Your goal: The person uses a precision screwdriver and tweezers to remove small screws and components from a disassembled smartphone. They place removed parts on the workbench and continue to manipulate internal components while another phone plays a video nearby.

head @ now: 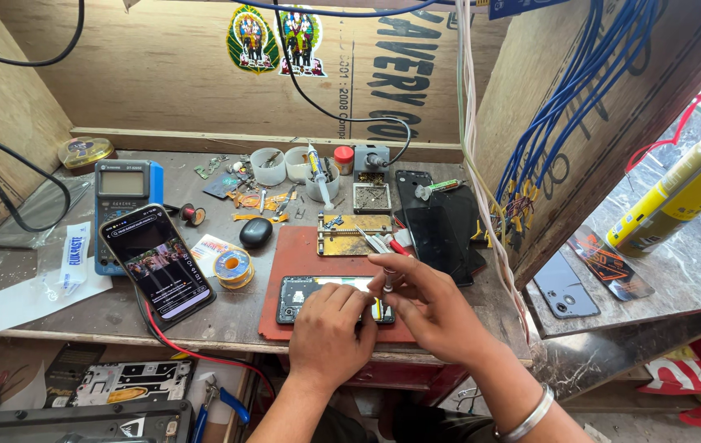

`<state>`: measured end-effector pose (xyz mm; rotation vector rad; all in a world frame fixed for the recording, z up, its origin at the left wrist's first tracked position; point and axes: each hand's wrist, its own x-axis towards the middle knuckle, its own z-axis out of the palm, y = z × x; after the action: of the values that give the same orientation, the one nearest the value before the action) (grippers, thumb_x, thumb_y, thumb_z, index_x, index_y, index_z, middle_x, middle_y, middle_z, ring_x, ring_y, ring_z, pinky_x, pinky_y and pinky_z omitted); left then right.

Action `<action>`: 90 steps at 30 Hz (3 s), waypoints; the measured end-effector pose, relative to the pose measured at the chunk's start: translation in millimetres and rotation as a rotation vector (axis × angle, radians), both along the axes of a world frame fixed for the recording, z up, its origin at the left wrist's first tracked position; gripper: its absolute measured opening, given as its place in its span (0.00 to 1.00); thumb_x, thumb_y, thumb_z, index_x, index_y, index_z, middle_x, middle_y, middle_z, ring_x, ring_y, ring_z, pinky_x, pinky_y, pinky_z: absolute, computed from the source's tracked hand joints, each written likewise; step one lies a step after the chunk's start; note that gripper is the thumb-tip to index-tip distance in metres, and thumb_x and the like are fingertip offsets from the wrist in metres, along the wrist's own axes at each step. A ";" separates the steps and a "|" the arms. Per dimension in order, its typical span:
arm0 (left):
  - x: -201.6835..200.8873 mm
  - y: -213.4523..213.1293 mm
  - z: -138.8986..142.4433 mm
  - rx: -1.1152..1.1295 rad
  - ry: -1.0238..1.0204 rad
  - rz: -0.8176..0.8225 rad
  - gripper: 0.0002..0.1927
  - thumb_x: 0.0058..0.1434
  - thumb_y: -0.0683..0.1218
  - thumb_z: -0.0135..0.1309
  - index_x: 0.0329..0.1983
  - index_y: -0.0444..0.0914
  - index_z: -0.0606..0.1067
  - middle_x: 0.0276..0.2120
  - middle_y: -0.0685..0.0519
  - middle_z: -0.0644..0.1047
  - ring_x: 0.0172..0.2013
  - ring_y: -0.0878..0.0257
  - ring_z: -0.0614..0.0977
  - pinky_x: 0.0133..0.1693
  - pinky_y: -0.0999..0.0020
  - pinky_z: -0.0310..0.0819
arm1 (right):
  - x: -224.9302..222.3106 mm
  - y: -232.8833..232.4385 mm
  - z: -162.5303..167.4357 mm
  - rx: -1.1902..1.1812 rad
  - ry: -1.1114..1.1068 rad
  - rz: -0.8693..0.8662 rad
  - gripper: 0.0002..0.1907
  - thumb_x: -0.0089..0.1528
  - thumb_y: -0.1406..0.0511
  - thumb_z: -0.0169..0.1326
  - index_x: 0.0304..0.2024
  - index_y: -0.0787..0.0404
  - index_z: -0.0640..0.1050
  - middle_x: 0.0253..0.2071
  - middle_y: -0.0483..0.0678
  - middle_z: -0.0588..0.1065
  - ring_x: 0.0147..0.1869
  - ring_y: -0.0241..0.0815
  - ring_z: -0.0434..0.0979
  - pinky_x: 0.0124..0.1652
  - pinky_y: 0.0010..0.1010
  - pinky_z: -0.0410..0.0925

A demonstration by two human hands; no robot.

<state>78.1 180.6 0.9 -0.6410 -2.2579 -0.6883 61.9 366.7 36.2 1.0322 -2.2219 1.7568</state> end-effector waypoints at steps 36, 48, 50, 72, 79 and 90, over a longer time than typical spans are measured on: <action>-5.0 3.0 -1.0 0.009 0.025 0.001 0.06 0.52 0.41 0.59 0.33 0.38 0.77 0.31 0.51 0.77 0.36 0.53 0.79 0.39 0.56 0.72 | -7.7 4.7 -10.1 0.090 -0.143 -0.252 0.39 0.58 0.75 0.63 0.70 0.51 0.66 0.41 0.50 0.76 0.43 0.38 0.81 0.43 0.28 0.78; -6.4 6.3 0.4 0.025 0.014 0.007 0.06 0.51 0.41 0.59 0.33 0.38 0.78 0.31 0.51 0.78 0.37 0.53 0.79 0.40 0.56 0.72 | -7.9 14.4 -20.6 -0.192 -0.052 -0.230 0.43 0.60 0.80 0.52 0.74 0.55 0.54 0.52 0.54 0.75 0.56 0.40 0.81 0.54 0.32 0.75; -7.3 8.2 -0.1 0.036 0.006 0.008 0.06 0.52 0.41 0.59 0.33 0.38 0.78 0.31 0.51 0.78 0.37 0.53 0.79 0.39 0.56 0.72 | -4.2 18.1 -21.3 -0.174 -0.068 -0.285 0.47 0.58 0.78 0.56 0.75 0.54 0.50 0.50 0.53 0.77 0.51 0.39 0.82 0.49 0.31 0.76; -28.1 -55.5 53.6 -0.325 -0.583 -0.199 0.43 0.42 0.51 0.70 0.64 0.45 0.69 0.59 0.49 0.74 0.62 0.50 0.72 0.62 0.55 0.62 | 7.6 31.0 -27.6 0.301 -0.005 -0.513 0.15 0.54 0.65 0.65 0.44 0.60 0.84 0.41 0.45 0.81 0.35 0.37 0.82 0.37 0.27 0.75; -27.5 -57.7 62.3 -0.297 -0.681 -0.137 0.47 0.39 0.51 0.70 0.67 0.49 0.68 0.56 0.51 0.76 0.60 0.53 0.74 0.61 0.57 0.65 | 10.0 12.3 -27.1 0.431 0.105 -0.607 0.12 0.56 0.66 0.64 0.42 0.61 0.84 0.41 0.49 0.78 0.42 0.50 0.80 0.42 0.37 0.72; -24.2 -58.4 67.1 -0.161 -0.703 -0.002 0.56 0.35 0.53 0.69 0.71 0.45 0.60 0.53 0.48 0.76 0.55 0.51 0.78 0.55 0.59 0.73 | 31.8 24.6 -30.5 0.198 -0.077 -0.656 0.10 0.58 0.63 0.62 0.41 0.60 0.85 0.33 0.44 0.81 0.30 0.37 0.79 0.31 0.30 0.71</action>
<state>54.0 122.2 67.9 -0.5245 -2.9823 -0.8301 93.7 391.3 5.7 0.1949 -2.4251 1.3205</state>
